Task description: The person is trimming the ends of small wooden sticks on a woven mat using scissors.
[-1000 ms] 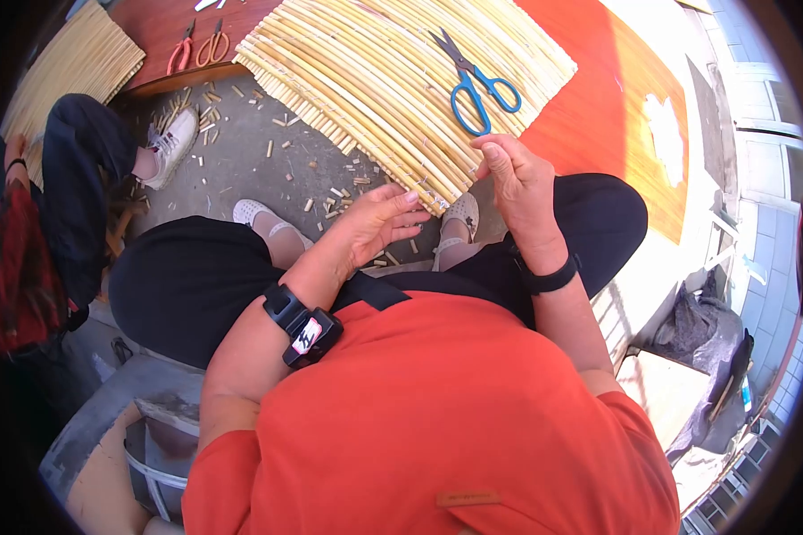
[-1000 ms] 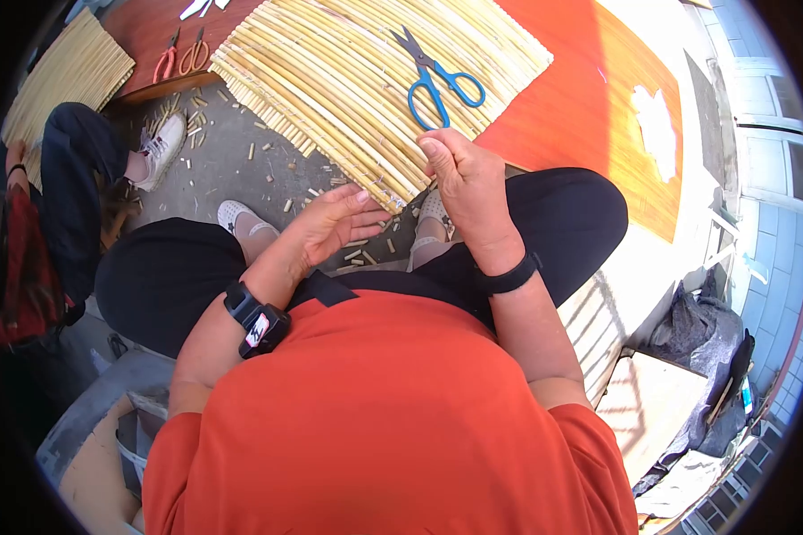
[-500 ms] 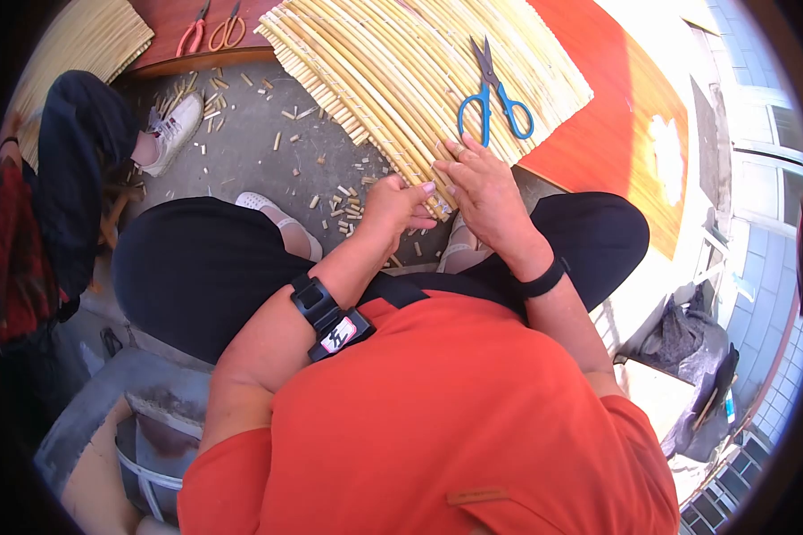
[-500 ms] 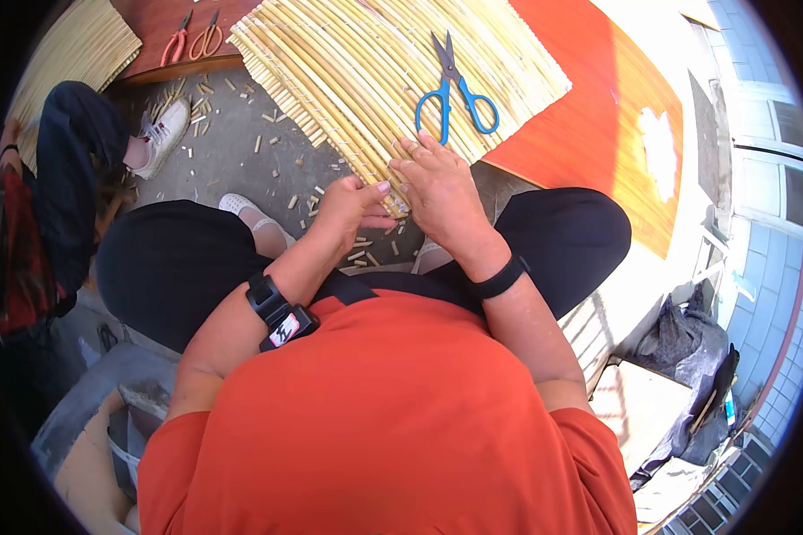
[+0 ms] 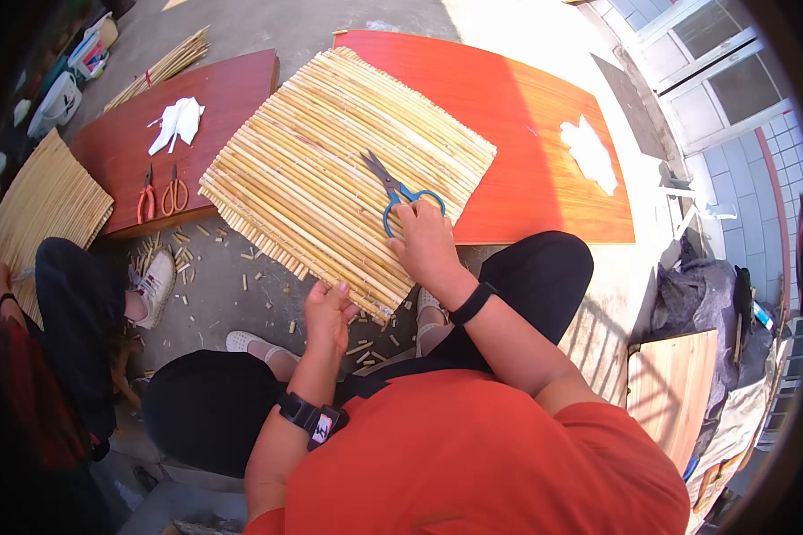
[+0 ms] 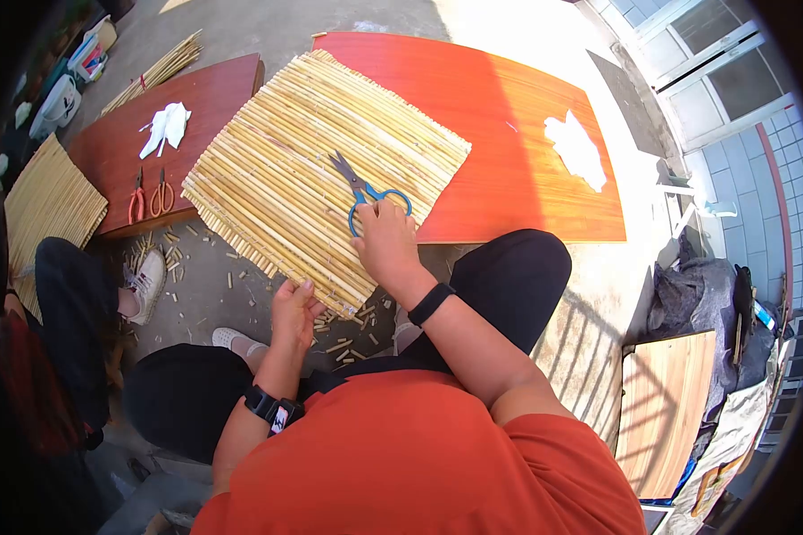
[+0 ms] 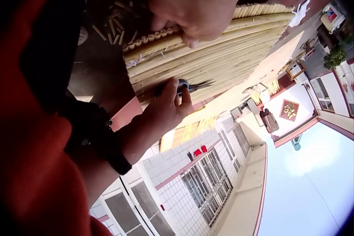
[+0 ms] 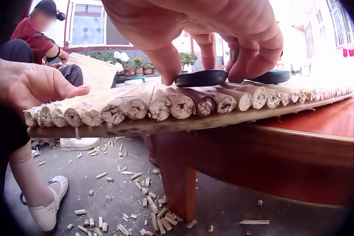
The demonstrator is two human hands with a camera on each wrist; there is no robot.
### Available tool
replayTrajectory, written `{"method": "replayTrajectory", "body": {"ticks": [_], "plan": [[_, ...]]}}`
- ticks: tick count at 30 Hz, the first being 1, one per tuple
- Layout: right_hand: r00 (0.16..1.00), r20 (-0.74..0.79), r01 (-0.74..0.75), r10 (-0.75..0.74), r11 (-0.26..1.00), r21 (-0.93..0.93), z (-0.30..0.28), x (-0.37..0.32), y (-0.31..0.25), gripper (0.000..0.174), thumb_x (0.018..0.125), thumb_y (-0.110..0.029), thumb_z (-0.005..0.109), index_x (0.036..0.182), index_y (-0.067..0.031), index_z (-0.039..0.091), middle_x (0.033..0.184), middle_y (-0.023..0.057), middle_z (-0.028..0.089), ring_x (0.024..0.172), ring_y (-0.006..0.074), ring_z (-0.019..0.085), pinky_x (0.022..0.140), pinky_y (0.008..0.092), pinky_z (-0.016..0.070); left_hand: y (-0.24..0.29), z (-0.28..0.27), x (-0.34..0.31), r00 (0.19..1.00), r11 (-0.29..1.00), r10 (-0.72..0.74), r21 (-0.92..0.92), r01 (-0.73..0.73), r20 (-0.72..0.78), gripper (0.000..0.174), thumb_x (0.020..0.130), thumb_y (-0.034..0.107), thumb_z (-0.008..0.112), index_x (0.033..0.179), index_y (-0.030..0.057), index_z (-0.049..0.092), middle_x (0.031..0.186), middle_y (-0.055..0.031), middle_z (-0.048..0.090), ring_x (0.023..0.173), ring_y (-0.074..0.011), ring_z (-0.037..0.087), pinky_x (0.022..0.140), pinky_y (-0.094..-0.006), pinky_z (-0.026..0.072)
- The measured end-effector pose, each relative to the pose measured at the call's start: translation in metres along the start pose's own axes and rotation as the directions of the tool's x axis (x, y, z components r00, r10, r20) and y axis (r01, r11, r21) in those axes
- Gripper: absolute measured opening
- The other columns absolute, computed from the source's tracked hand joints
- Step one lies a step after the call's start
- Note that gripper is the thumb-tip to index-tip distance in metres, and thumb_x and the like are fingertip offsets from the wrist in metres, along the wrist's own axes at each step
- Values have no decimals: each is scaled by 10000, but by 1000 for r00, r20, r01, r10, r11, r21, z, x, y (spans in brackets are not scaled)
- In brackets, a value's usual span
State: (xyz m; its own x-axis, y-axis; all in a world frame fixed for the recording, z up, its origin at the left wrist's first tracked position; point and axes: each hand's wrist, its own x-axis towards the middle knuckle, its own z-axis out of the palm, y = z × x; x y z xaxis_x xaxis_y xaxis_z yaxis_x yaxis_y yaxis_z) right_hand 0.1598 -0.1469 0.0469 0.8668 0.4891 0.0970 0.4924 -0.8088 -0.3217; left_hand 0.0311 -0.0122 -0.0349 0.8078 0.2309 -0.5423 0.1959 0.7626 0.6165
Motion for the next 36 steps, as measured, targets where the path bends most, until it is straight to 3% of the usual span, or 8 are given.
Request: {"method": "replayTrajectory", "body": {"ticks": [7, 16, 19, 21, 22, 24, 28, 36], "plan": [[986, -169, 13, -8, 1000, 24, -2, 2, 15, 520, 725, -250, 732, 1168, -76, 524, 1026, 126, 513, 980, 295, 511, 873, 417, 373, 0, 0, -1, 998, 997, -51, -60, 54, 40, 268, 902, 65, 539, 1162, 29, 488, 1102, -125, 607, 961, -257, 635, 816, -408, 547], [993, 25, -115, 116, 992, -61, -4, 3, 32, 475, 731, -91, 658, 1189, -100, 533, 939, 120, 567, 915, 276, 557, 823, 376, 434, 10, -13, 8, 993, 996, -75, 49, 70, 95, 316, 887, 53, 559, 1190, 59, 471, 1099, -117, 607, 933, -238, 647, 750, -352, 568], [937, 243, -323, 249, 882, 343, -22, 2, 43, 498, 747, -70, 659, 1222, -71, 513, 946, 118, 577, 900, 213, 575, 771, 315, 469, 12, -13, 8, 993, 994, -69, 91, 61, 96, 327, 896, 56, 538, 1210, 18, 456, 1135, -141, 593, 970, -274, 635, 793, -403, 559], [855, 516, -519, 53, 108, 848, -25, -2, 58, 563, 756, -83, 687, 1270, -27, 464, 981, 100, 580, 890, 170, 574, 774, 288, 473, 15, -14, 11, 994, 987, -80, 148, 68, 73, 345, 895, 63, 539, 1223, 11, 443, 1139, -144, 591, 964, -270, 638, 795, -404, 559], [851, 524, -526, 48, 102, 845, -32, -7, 54, 563, 756, -83, 687, 1270, -27, 464, 981, 100, 580, 890, 170, 574, 774, 288, 473, 17, -14, 12, 995, 986, -82, 149, 72, 63, 345, 895, 63, 539, 1223, 11, 443, 1139, -144, 591, 964, -270, 638, 795, -404, 559], [896, 436, -440, -82, -289, 850, -49, -17, 42, 635, 760, -148, 728, 1295, 6, 420, 971, 75, 578, 861, 167, 577, 774, 297, 475, 20, -14, 11, 991, 985, -85, 158, 68, 103, 360, 898, 71, 535, 1237, 11, 431, 1136, -143, 592, 959, -262, 641, 796, -399, 557], [867, 344, -492, -362, -499, 714, -42, -25, 37, 641, 776, -278, 731, 1260, 10, 424, 970, 101, 587, 866, 185, 579, 698, 325, 465, 22, -23, 10, 988, 958, -129, 268, 101, 88, 326, 901, 75, 524, 1212, -2, 465, 1121, -130, 600, 954, -250, 641, 807, -392, 551], [734, 574, -652, -364, -140, 745, -43, -28, -4, 512, 738, -113, 608, 1207, 49, 479, 939, 173, 627, 756, 192, 649, 638, 250, 499, 28, -20, -1, 986, 959, -138, 261, 108, 97, 367, 895, 84, 541, 1240, -7, 453, 1112, -124, 600, 943, -238, 640, 807, -369, 543]]}}
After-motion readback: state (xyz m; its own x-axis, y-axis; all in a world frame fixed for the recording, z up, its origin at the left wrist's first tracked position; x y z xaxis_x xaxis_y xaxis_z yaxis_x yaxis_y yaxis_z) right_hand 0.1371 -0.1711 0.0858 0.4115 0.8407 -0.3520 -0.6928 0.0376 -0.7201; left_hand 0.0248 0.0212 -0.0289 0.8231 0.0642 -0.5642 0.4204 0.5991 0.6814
